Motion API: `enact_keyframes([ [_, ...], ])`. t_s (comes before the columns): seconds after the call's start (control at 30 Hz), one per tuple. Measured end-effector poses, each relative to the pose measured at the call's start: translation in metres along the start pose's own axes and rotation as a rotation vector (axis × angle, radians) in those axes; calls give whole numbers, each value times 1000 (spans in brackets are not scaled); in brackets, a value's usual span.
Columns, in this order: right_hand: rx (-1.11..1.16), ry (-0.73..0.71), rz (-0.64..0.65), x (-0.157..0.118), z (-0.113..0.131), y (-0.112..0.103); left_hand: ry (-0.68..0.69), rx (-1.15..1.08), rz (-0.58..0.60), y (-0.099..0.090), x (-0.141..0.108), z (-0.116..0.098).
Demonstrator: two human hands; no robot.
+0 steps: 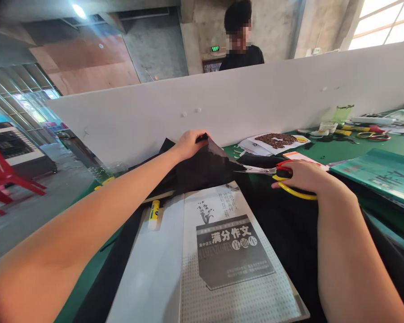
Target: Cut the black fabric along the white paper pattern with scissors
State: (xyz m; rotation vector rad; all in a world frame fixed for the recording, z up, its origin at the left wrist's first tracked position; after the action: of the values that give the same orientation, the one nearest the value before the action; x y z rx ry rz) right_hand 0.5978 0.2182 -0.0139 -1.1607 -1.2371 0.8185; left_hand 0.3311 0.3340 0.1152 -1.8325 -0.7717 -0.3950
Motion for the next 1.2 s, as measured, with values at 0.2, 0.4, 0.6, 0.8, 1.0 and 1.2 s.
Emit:
enact_keyframes([
  [0.2, -28, -77, 69, 3, 21, 5, 34, 29, 27, 5, 1, -12],
  [0.4, -40, -141, -3, 10, 36, 3, 26, 56, 46, 10, 1, -16],
  [0.6, -48, -141, 3, 14, 36, 7, 30, 68, 45, 7, 3, -17],
  [0.8, -86, -99, 26, 13, 36, 9, 48, 59, 46, 7, 3, -18],
  [1.0, -126, -56, 56, 12, 39, 8, 24, 79, 65, 8, 3, -18],
  [1.2, -98, -95, 120, 5, 50, 12, 30, 76, 43, 2, 3, -15],
])
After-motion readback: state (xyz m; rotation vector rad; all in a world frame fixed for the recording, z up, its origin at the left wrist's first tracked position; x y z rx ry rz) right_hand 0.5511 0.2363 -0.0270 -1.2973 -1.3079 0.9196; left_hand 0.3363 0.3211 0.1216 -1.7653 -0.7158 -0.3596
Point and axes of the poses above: each hand's wrist, its own x-axis towards the middle knuckle, its own y-axis out of the palm, z = x × y, the point moved 10 cm from there along x, towards the middle knuckle, and after that the axes turned 8 degrees about -x, right-handed, at the moved point
